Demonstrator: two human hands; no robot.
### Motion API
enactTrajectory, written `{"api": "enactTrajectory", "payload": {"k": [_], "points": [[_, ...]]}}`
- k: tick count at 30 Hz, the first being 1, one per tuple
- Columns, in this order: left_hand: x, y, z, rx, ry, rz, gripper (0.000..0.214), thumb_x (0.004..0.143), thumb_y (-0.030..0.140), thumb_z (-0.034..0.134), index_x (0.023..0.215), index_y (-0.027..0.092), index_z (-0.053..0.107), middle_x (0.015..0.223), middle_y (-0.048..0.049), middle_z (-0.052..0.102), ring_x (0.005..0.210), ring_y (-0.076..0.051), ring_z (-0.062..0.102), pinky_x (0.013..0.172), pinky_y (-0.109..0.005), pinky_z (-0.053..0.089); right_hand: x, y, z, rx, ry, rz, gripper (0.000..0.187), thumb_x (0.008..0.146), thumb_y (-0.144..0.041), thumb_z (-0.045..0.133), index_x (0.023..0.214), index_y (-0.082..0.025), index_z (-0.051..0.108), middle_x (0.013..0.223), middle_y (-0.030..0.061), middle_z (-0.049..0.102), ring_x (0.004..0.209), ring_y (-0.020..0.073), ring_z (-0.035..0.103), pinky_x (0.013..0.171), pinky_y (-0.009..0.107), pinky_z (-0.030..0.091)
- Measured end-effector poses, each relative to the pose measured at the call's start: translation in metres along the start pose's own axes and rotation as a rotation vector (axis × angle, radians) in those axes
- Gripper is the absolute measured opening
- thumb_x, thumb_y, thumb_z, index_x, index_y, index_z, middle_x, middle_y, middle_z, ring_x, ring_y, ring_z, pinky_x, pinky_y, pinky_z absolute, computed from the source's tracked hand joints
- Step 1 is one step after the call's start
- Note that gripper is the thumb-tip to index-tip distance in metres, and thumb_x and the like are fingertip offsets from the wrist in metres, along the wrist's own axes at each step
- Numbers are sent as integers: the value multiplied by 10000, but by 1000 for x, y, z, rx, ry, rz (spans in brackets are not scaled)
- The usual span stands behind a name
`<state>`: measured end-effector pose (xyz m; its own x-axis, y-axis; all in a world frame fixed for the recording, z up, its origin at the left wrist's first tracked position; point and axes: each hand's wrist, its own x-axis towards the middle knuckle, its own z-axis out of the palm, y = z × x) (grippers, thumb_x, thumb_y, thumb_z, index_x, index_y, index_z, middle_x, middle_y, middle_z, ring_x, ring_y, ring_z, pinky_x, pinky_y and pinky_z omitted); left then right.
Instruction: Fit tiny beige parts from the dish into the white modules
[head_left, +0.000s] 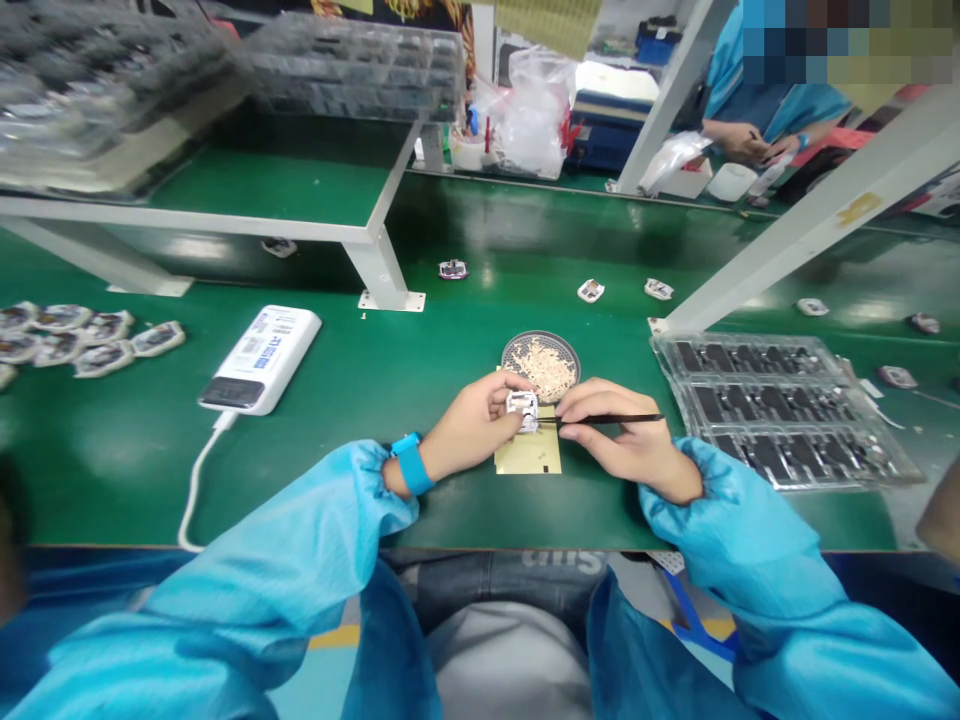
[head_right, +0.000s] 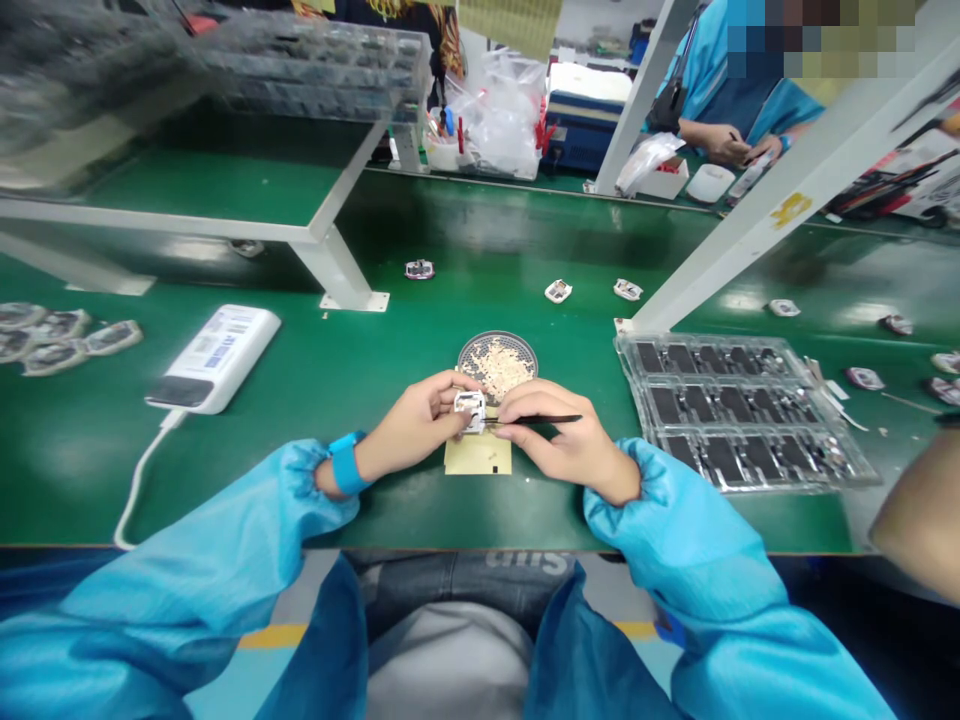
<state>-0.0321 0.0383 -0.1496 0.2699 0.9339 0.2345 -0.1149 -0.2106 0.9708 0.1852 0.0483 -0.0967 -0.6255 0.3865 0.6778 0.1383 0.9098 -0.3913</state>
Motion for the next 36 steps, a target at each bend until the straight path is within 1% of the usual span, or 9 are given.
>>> {"api": "enactTrajectory", "payload": {"k": [4, 11, 15, 20, 23, 26, 29, 31, 36], "points": [[1, 3, 0, -68, 11, -28, 346, 722, 78, 652, 1055, 140, 580, 852, -24, 695, 689, -110, 643, 613, -207, 499, -2, 1, 3, 14, 13, 14, 169, 833, -79, 745, 953, -195, 716, 950, 72, 741, 905, 202, 709, 828, 374, 593], [2, 3, 1, -294, -24, -167, 413, 706, 216, 801, 952, 178, 472, 737, -38, 719, 607, -166, 699, 469, -181, 446, -8, 6, 17, 21, 381, 162, 157, 815, -131, 783, 891, -204, 666, 893, 57, 738, 849, 201, 719, 782, 371, 592], [2, 1, -2, -286, 1, -181, 451, 692, 252, 848, 1019, 140, 559, 771, -47, 729, 615, -136, 685, 500, -175, 464, -3, 11, 21, -35, 475, 326, 139, 835, -269, 786, 846, -201, 666, 873, 59, 728, 856, 198, 711, 796, 354, 583], [-2, 2, -4, -158, 12, -216, 523, 723, 351, 853, 1145, 120, 650, 921, -81, 742, 727, -136, 691, 564, -170, 482, -2, 5, 15, 82, 545, 494, 339, 896, -536, 665, 832, -208, 604, 852, 54, 710, 742, 175, 695, 694, 316, 580], [-3, 5, -5, -76, 22, -217, 527, 720, 443, 851, 1099, 125, 669, 820, -48, 717, 645, -105, 620, 540, -165, 458, -14, -3, -18, 65, 622, 489, 449, 993, -608, 437, 806, -213, 542, 825, 40, 689, 707, 155, 664, 695, 311, 554], [-4, 8, -4, -15, 2, -225, 550, 715, 535, 827, 1049, 127, 668, 734, -34, 690, 561, -91, 544, 499, -170, 421, -41, -19, -84, -353, 666, 573, 468, 986, -611, 447, 850, -197, 619, 731, 17, 638, 640, 140, 586, 621, 270, 465], [-5, 10, -2, 27, -25, -232, 560, 715, 577, 809, 1029, 137, 662, 704, -34, 681, 544, -96, 518, 487, -173, 399, -79, -32, -165, -951, 474, 850, 388, 928, -527, 587, 863, -162, 699, 744, 42, 666, 682, 168, 589, 633, 273, 410], [-5, 10, -2, 48, -33, -229, 554, 721, 590, 797, 1018, 142, 658, 679, -33, 673, 529, -94, 497, 474, -169, 371, -106, -30, -211, -1224, 305, 1179, 339, 925, -460, 586, 934, -156, 735, 808, 73, 712, 736, 197, 623, 657, 275, 413], [-5, 9, -3, 65, -35, -219, 537, 735, 602, 778, 983, 142, 654, 656, -33, 663, 527, -96, 488, 456, -160, 322, -161, -2, -262, -1254, 236, 1426, 332, 823, -330, 704, 1074, -119, 760, 974, 164, 749, 887, 263, 690, 723, 286, 455]]}}
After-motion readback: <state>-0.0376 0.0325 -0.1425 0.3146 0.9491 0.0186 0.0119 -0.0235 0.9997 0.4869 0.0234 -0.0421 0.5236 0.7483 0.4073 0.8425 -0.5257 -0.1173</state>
